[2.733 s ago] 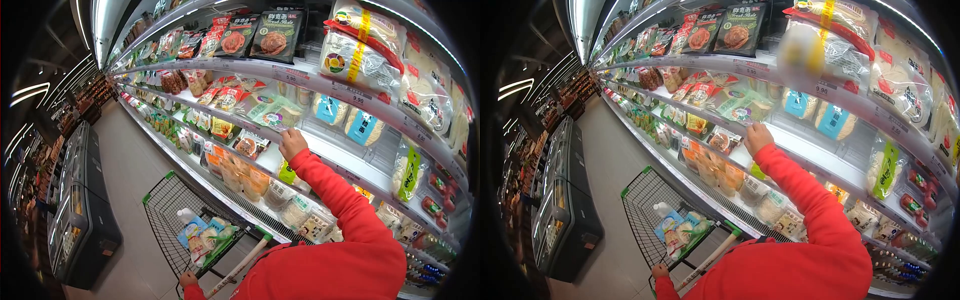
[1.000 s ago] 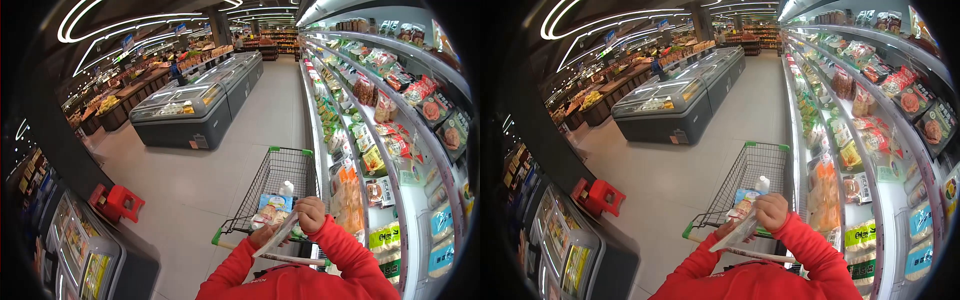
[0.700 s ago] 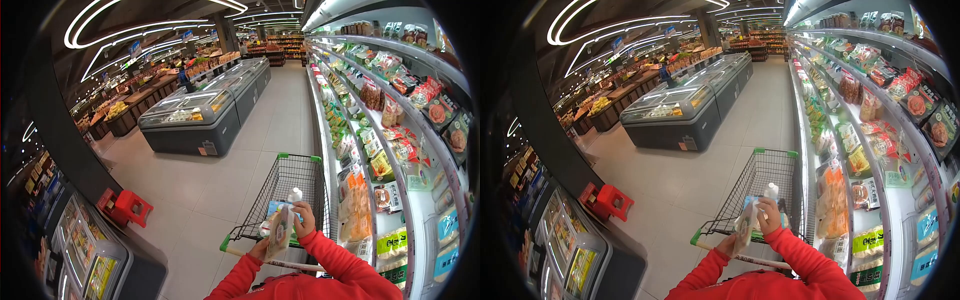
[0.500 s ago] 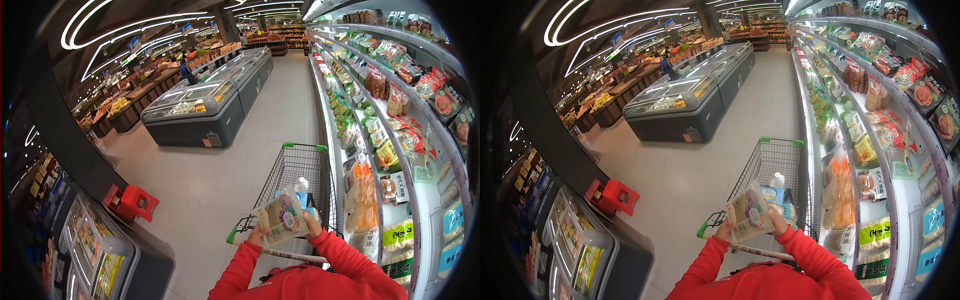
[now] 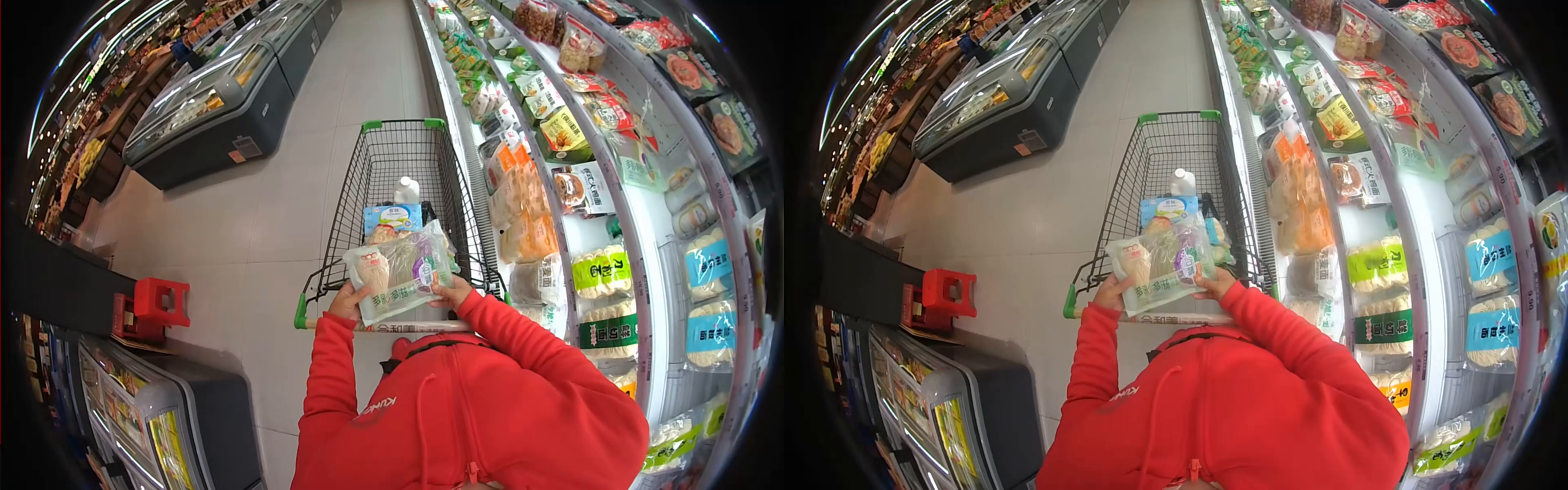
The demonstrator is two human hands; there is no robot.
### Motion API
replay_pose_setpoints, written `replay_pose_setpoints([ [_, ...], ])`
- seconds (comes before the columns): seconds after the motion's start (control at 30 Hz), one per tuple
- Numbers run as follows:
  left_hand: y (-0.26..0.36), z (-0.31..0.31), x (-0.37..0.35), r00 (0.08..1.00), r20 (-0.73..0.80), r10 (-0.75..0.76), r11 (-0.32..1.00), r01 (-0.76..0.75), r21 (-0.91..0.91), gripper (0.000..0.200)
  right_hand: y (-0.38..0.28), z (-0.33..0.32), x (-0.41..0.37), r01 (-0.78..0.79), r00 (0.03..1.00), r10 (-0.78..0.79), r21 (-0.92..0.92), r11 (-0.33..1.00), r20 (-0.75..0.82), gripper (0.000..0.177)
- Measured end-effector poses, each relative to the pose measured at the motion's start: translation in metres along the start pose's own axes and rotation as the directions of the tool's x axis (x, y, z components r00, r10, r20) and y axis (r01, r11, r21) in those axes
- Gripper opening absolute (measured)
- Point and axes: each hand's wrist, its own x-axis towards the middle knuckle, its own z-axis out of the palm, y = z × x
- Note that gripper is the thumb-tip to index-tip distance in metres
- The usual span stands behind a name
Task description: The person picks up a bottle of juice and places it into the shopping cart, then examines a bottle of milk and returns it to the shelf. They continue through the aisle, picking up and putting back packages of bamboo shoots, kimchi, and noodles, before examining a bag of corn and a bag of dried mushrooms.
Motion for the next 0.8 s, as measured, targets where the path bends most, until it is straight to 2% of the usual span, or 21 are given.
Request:
replay_pose_setpoints([
  [0.13,0.006,0.012,-0.001,0.999,-0.051,-0.012,0.999,0.009,-0.049,0.039,0.002,0.004,-0.012,0.049,0.999,-0.049,0.013,0.999,-0.023,0.031],
  [0.23,0.002,0.002,0.005,0.999,-0.035,-0.022,1.000,0.022,-0.003,0.035,0.006,0.014,-0.029,0.058,0.998,-0.057,0.024,0.998,-0.041,0.031],
  [0.3,-0.013,-0.017,0.017,0.998,-0.056,0.022,0.993,-0.015,0.119,0.031,0.004,0.010,-0.033,0.090,0.994,-0.092,-0.028,0.996,-0.063,0.030],
  [0.33,-0.010,-0.013,0.017,0.998,-0.065,0.001,0.991,0.008,0.134,0.031,0.005,0.005,-0.031,0.118,0.990,-0.123,-0.078,0.990,-0.066,0.030],
  [0.53,-0.012,-0.011,0.022,0.996,-0.075,-0.042,0.989,0.052,0.138,0.030,0.011,-0.009,-0.017,0.099,0.990,-0.102,-0.032,0.995,-0.094,0.025],
  [0.6,-0.005,-0.003,0.018,0.994,-0.096,-0.053,0.988,0.067,0.142,0.031,0.011,-0.005,-0.017,0.156,0.976,-0.180,-0.177,0.972,-0.125,0.028],
  [0.63,-0.007,-0.005,0.019,0.994,-0.096,-0.051,0.986,0.066,0.152,0.032,0.003,0.003,-0.024,0.186,0.945,-0.303,-0.557,0.810,-0.125,0.031],
  [0.67,-0.009,-0.008,0.020,0.994,-0.096,-0.050,0.985,0.065,0.161,0.033,-0.004,0.009,-0.031,0.162,0.906,-0.416,-0.843,0.513,-0.079,0.035],
  [0.7,-0.009,-0.011,0.020,0.996,-0.077,-0.049,0.981,0.062,0.184,0.035,0.002,0.012,-0.024,0.225,0.879,-0.475,-0.845,0.485,-0.038,0.039],
  [0.73,-0.011,-0.013,0.021,0.996,-0.079,-0.046,0.978,0.061,0.201,0.035,0.004,0.009,-0.027,0.193,0.886,-0.465,-0.904,0.382,-0.007,0.037],
  [0.8,-0.012,-0.017,0.023,0.996,-0.083,-0.038,0.971,0.056,0.234,0.035,0.002,0.011,-0.028,0.236,0.904,-0.426,-0.857,0.458,0.021,0.040],
])
